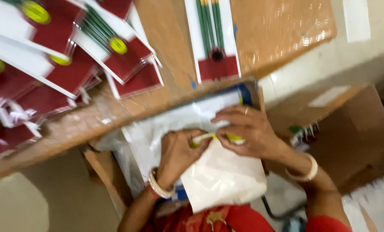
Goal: The person peels small circular labels from a yellow backing sheet and applies them to the circular cutouts on packaged paintbrushes before placing the labeled packages aside.
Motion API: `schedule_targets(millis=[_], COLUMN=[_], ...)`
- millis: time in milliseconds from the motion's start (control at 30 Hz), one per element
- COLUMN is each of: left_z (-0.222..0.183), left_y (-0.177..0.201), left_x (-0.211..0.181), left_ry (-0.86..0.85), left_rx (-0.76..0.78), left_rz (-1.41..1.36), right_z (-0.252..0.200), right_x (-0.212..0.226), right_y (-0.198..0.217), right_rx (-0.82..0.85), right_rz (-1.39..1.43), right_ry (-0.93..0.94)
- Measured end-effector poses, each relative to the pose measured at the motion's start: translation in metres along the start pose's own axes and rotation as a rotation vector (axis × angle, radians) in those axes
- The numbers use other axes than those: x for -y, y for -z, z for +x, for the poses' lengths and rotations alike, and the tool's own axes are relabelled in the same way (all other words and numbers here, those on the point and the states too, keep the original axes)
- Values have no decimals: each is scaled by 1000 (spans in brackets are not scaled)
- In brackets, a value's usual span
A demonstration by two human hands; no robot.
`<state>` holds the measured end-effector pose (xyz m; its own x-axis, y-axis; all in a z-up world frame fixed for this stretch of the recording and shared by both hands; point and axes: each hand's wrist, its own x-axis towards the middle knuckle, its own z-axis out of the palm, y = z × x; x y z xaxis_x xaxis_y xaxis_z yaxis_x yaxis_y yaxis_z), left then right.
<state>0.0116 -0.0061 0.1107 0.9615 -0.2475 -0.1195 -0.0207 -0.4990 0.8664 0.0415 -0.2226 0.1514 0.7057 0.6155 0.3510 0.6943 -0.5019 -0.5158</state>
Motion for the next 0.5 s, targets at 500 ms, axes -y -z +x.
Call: schedule_targets(millis=[500], left_z=[9], left_y=[-13], left_x=[22], left_ry=[91], left_rx=[93], left_rz=[5], right_z=[15], right_x=[-13], right_y=[25], right_rx=[9], right_rz=[219], right_ry=[-62])
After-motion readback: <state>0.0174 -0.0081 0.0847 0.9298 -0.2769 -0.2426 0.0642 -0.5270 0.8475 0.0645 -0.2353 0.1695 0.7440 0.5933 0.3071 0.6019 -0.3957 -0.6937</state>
